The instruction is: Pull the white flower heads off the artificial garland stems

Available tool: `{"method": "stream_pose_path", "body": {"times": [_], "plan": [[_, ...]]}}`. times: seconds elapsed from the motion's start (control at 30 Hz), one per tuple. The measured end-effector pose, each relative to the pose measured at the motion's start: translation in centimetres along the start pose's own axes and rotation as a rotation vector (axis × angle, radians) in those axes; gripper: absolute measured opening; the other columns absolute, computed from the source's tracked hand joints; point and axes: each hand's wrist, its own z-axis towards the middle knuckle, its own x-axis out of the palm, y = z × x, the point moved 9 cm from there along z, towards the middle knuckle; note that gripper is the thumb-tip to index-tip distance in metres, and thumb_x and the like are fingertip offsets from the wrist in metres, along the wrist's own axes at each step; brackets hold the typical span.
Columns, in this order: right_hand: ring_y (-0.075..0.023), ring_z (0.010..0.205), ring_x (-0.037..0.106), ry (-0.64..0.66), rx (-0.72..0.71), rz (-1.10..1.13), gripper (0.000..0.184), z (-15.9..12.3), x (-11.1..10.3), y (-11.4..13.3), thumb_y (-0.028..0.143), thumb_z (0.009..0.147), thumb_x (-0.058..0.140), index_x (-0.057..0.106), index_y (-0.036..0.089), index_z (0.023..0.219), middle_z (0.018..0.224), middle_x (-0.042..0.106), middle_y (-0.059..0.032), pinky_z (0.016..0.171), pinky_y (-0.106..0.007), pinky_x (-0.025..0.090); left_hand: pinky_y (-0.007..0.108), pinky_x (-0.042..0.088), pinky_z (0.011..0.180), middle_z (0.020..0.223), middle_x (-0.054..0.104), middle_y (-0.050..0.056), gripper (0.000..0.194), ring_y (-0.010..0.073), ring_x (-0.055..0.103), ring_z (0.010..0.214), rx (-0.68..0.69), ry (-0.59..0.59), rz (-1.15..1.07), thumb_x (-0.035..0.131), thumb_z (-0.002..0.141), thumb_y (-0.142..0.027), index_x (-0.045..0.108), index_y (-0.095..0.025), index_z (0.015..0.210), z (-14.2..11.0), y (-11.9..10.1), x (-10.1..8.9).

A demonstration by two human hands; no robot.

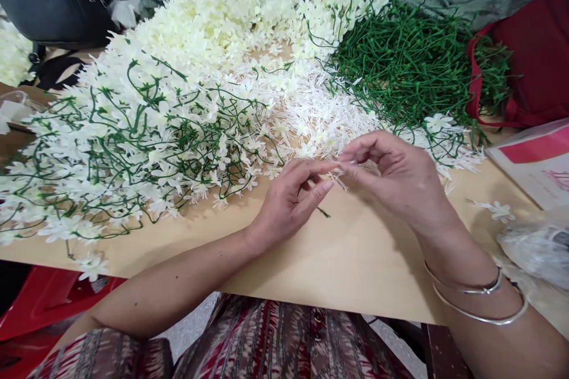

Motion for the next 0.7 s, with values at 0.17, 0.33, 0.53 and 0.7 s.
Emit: {"method": "stream_pose_path", "body": {"times": [0.17,0.33,0.53,0.7], "plan": [[-0.0168,0.07,0.062,-0.288,0.0,-0.013,0.008,0.7,-3.8,-0.4,0.024,0.08,0.078,0.073,0.025,0.086,0.079,0.071,0.0003,0.071,-0.036,0.053,0.042,0.052,0.103,0.124,0.07,0.012,0.023,0.0233,0.066,0.119,0.23,0.015,0.329,0.059,0.101,-0.021,0.068,-0.022,0.122,0.7,-2.4,-0.5],[-0.0224,0.078,0.069,-0.354,-0.085,-0.102,0.008,0.5,-4.0,-0.5,0.024,0.082,0.076,0.07,0.027,0.086,0.084,0.074,-0.0016,0.077,-0.042,0.058,0.047,0.045,0.101,0.123,0.067,0.013,0.022,0.0311,0.061,0.116,0.258,0.042,0.725,0.06,0.098,-0.02,0.07,-0.022,0.117,4.3,-2.5,-0.5],[-0.0211,0.079,0.069,-0.319,-0.105,-0.063,0.01,0.5,-3.2,-0.7,0.02,0.082,0.073,0.066,0.026,0.086,0.083,0.071,-0.0008,0.08,-0.042,0.059,0.046,0.038,0.094,0.113,0.069,0.014,0.014,0.0331,0.058,0.107,0.122,0.031,0.953,0.059,0.098,-0.023,0.07,-0.021,0.106,7.4,0.1,-1.0],[-0.0185,0.08,0.067,-0.282,-0.104,-0.019,0.011,0.3,-2.2,0.4,0.018,0.082,0.072,0.064,0.024,0.086,0.083,0.069,0.0003,0.08,-0.037,0.058,0.041,0.04,0.092,0.098,0.072,0.007,0.007,0.0259,0.061,0.096,0.153,-0.136,0.707,0.064,0.095,-0.024,0.069,-0.023,0.09,7.2,-1.2,-2.8]]}}
